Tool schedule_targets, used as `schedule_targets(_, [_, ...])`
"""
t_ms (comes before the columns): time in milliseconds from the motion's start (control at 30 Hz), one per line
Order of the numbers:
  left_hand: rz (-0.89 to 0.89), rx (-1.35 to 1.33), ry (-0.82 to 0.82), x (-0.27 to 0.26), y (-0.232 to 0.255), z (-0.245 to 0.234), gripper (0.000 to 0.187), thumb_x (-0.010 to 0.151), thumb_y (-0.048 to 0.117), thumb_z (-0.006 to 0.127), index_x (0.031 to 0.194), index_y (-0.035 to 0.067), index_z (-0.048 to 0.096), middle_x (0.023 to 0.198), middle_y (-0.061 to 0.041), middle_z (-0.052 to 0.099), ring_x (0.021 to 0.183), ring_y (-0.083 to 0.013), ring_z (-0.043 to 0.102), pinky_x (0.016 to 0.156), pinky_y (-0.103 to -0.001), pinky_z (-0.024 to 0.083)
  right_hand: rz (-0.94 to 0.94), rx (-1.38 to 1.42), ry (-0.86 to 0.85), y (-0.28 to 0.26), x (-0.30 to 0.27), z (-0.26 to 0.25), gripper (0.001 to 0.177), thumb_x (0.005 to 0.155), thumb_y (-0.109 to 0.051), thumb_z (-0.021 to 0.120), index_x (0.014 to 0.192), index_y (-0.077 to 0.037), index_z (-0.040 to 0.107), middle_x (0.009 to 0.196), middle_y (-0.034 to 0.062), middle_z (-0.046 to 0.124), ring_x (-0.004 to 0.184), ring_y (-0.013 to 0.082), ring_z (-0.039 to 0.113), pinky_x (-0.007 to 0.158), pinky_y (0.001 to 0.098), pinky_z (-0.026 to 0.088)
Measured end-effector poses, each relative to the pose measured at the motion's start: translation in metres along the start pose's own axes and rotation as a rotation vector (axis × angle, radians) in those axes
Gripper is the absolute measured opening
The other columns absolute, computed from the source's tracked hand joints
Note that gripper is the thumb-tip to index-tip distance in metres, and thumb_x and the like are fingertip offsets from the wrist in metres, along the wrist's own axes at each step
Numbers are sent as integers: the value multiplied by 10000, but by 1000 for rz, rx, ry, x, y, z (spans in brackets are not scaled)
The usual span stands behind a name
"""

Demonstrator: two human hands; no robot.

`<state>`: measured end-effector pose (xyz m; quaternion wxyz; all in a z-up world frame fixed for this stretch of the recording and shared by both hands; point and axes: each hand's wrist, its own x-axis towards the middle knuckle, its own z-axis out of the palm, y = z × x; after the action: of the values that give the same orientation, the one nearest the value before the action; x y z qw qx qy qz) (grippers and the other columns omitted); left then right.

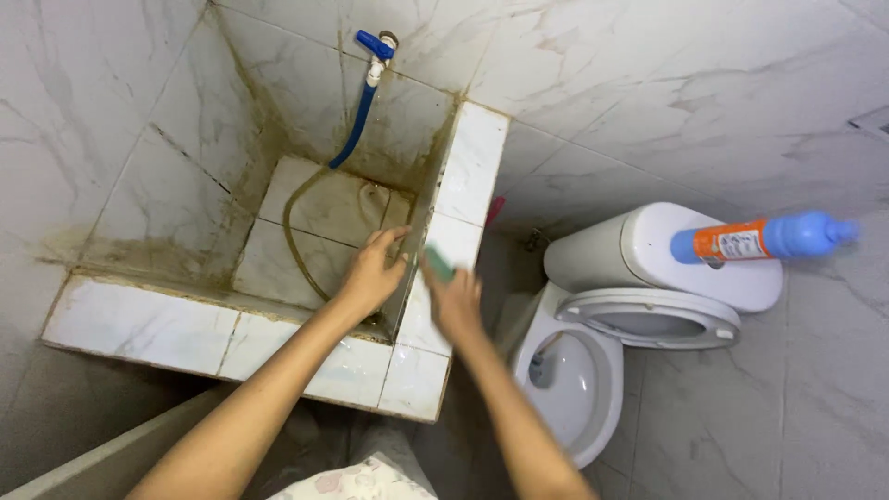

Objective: The person is cleaning the bathroom, specifically scrubbing the toilet bowl and the surrounding tiles.

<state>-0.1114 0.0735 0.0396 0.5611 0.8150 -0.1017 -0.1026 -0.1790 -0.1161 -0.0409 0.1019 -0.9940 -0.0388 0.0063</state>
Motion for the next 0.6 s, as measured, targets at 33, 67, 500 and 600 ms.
schedule_targets(33, [18,-4,4,-4,-3,0,422,922,102,632,1344,86,608,1309,-159,627,1216,-332,611,1020,-404,485,45,64,-98,-20,-32,-12,794,981,29,483,1577,-486,381,1256,322,505,1068,451,521,954,545,449])
schedule_targets(67, [17,-7,-1,-10,-4,-1,422,922,102,632,1344,86,608,1309,-159,627,1216,-332,611,1020,-404,485,50,62,-101,-27,-50,-15,794,981,29,483,1577,-486,381,1256,322,505,1068,451,521,954,545,449])
schedule_targets(500, [126,100,-5,-44,-4,0,476,873,87,647,1346,61,601,1298,-202,626,1202,-386,604,1013,-423,491,132,83,-13,-21,-15,1,660,992,-141,516,1581,-395,362,1138,265,510,1053,412,479,918,536,393])
schedule_targets(600, [130,102,-21,-45,0,0,471,872,87,652,1341,71,605,1291,-199,626,1197,-383,603,1010,-423,488,38,43,-12,-40,-70,5,693,955,-99,518,1561,-406,380,1138,247,517,1076,405,482,940,526,393])
